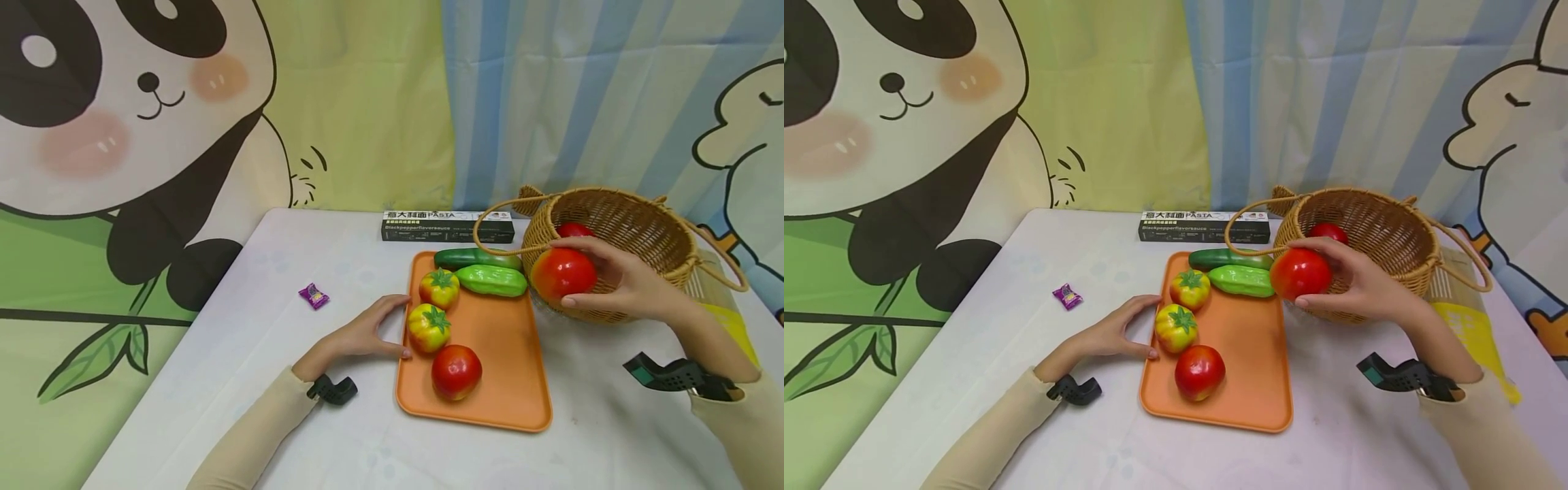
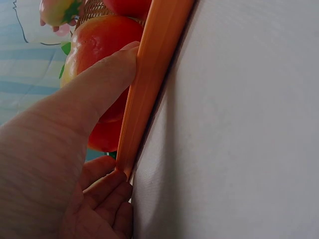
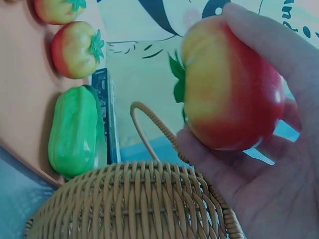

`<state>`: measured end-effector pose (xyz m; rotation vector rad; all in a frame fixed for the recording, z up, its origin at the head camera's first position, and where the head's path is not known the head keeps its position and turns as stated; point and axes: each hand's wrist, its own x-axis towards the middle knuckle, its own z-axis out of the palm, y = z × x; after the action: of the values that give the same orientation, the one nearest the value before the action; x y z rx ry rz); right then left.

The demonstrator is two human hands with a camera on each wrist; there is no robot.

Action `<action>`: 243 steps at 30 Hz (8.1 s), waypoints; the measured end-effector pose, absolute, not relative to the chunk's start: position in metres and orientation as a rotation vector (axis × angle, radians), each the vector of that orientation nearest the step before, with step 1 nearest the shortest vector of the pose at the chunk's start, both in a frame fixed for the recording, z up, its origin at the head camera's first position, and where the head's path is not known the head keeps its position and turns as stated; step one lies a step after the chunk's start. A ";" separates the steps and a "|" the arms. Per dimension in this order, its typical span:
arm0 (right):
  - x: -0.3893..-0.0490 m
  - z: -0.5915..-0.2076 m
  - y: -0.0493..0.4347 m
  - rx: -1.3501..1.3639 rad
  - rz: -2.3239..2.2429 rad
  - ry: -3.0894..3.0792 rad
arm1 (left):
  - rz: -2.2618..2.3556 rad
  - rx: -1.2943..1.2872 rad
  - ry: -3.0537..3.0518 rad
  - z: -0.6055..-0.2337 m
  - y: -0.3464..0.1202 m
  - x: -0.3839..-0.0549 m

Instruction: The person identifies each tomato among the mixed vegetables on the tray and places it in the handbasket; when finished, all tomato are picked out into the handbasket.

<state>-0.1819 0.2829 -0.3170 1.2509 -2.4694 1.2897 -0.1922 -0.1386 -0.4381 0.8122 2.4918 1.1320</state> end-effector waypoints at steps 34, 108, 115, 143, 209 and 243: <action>-0.212 -0.304 0.307 0.548 1.349 -2.537 | 1.131 0.798 2.484 -0.438 -0.138 -0.191; -0.258 -0.314 0.318 0.524 1.011 -3.141 | 1.140 0.793 2.473 -0.436 -0.137 -0.191; -0.254 -0.312 0.317 0.453 1.015 -3.110 | 1.132 0.801 2.473 -0.436 -0.136 -0.190; -0.221 -0.307 0.300 0.431 1.082 -2.665 | 1.127 0.806 2.481 -0.439 -0.137 -0.192; -0.160 -0.352 0.207 1.291 1.360 -2.299 | 1.132 0.768 2.466 -0.436 -0.137 -0.190; -0.144 -0.393 0.169 1.584 1.300 -2.669 | 1.131 0.778 2.468 -0.437 -0.137 -0.192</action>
<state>-0.1443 0.1689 -0.3926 1.5844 -2.6690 1.2998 -0.1917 -0.1366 -0.4373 0.7780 2.4682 1.1310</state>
